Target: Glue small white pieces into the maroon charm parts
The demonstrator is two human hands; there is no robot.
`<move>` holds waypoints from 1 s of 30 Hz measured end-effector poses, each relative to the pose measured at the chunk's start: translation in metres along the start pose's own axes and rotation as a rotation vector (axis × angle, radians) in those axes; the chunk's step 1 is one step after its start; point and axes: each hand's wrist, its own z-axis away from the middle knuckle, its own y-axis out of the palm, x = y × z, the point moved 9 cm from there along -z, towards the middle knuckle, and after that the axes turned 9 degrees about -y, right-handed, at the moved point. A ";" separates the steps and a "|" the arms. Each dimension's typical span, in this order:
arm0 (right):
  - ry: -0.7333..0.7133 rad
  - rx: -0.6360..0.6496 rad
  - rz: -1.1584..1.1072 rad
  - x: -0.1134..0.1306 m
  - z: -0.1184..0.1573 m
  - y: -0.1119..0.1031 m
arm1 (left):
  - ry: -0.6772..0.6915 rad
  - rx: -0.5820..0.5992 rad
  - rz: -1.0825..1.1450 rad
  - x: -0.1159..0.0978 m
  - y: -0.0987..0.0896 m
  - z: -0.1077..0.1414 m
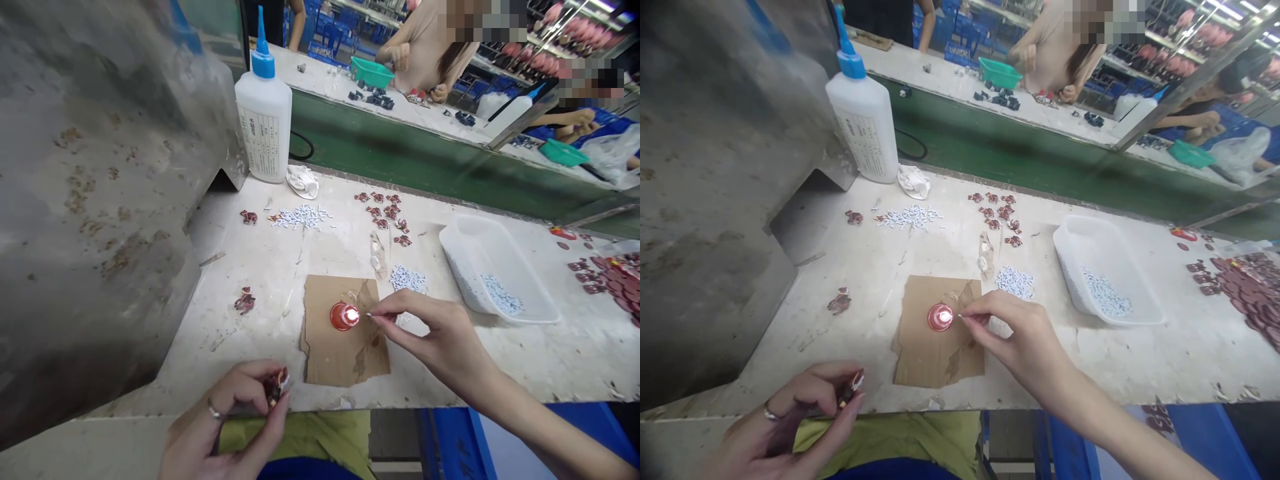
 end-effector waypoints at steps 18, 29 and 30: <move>-0.158 0.015 0.119 0.016 -0.005 0.010 | -0.345 -0.097 0.337 0.004 0.013 -0.011; -0.150 -0.100 0.004 0.026 0.000 0.002 | -0.247 -0.078 0.358 -0.010 0.027 -0.013; -0.141 -0.124 -0.035 0.031 0.000 0.001 | -0.202 -0.059 0.329 -0.015 0.029 -0.014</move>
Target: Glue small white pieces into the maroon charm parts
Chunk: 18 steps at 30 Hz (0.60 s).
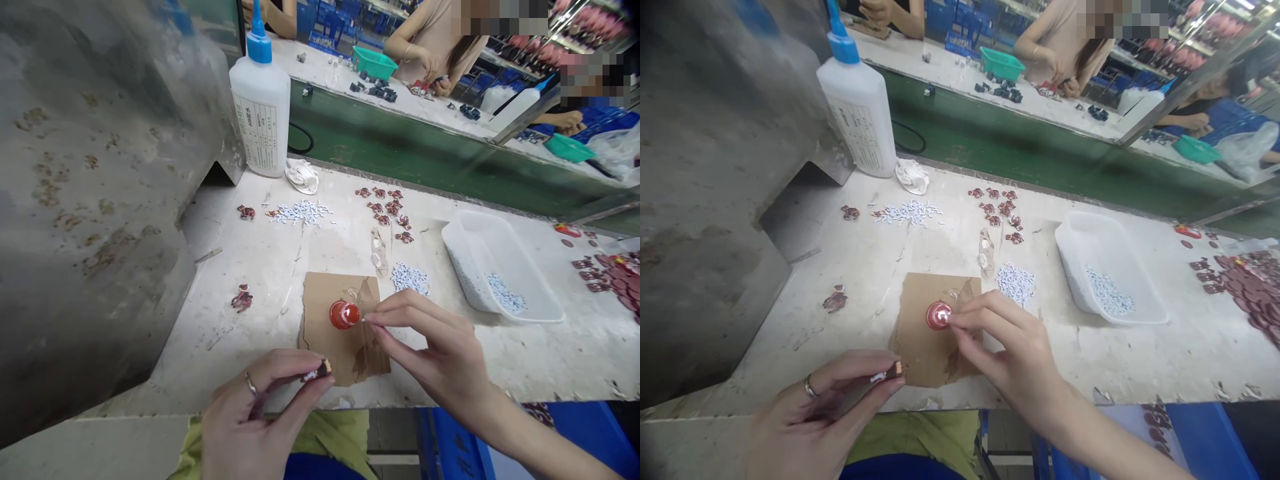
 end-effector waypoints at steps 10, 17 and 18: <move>0.156 -0.051 -0.444 0.017 0.004 0.023 | 0.020 0.105 0.063 -0.005 0.011 0.002; 0.149 -0.090 -0.484 0.018 0.000 0.025 | -0.144 -0.037 0.223 0.003 0.011 0.008; 0.144 -0.092 -0.482 0.018 0.000 0.025 | -0.147 -0.035 0.223 0.004 0.011 0.008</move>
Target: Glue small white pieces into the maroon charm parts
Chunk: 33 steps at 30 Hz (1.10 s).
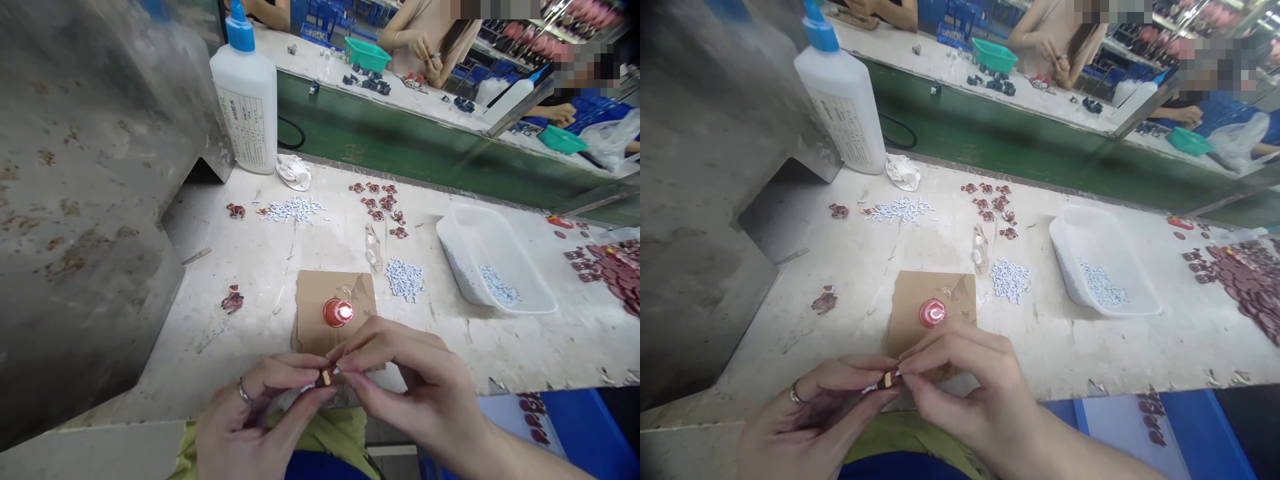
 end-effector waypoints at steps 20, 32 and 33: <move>-0.405 0.338 0.495 0.035 0.016 0.009 | 0.197 0.058 -0.110 -0.010 0.002 -0.001; 0.220 0.167 -0.060 -0.014 0.019 -0.007 | -0.126 0.049 0.050 0.004 0.021 0.007; 0.230 0.188 -0.065 -0.015 0.017 -0.004 | -0.100 0.039 0.027 0.002 0.021 0.008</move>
